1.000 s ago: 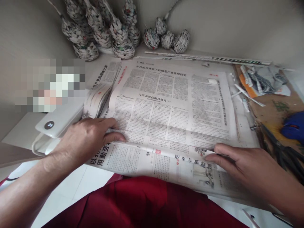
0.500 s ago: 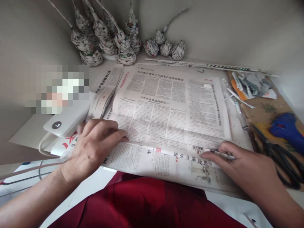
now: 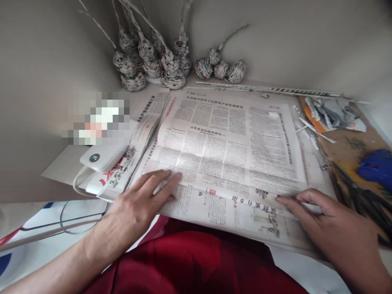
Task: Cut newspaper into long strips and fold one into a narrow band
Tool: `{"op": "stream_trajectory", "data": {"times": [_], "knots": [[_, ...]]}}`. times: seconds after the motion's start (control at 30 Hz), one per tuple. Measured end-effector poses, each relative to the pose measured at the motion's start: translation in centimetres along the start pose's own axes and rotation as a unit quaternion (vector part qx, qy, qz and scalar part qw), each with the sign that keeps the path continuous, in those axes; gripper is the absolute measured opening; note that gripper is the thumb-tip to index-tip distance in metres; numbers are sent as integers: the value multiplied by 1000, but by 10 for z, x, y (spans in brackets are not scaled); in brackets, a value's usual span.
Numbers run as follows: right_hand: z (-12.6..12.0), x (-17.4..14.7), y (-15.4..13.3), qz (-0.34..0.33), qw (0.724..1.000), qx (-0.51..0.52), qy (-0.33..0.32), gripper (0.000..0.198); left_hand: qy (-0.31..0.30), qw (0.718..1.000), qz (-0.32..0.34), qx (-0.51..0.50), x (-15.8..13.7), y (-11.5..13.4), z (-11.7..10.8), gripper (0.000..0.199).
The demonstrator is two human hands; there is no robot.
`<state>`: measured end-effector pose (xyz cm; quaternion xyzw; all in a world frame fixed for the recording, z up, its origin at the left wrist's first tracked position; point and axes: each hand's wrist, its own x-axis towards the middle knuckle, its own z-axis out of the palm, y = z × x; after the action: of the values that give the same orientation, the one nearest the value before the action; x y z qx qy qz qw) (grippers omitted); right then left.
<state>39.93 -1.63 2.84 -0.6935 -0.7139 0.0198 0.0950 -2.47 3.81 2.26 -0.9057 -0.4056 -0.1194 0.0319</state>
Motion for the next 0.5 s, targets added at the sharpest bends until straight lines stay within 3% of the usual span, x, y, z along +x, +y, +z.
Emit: {"op": "stream_trajectory", "data": {"times": [0.1,0.23,0.5], "knots": [[4,-2,-11,43,997,-57,25,47,-15,1000,-10,-10,-3,10,3,65],[5,-1,-12,37,998,-53,1,49,-22,999,-34,-1,-4,15,8,86],[6,2,-12,68,997,-32,26,65,-25,999,-30,25,-1,16,4,78]]}}
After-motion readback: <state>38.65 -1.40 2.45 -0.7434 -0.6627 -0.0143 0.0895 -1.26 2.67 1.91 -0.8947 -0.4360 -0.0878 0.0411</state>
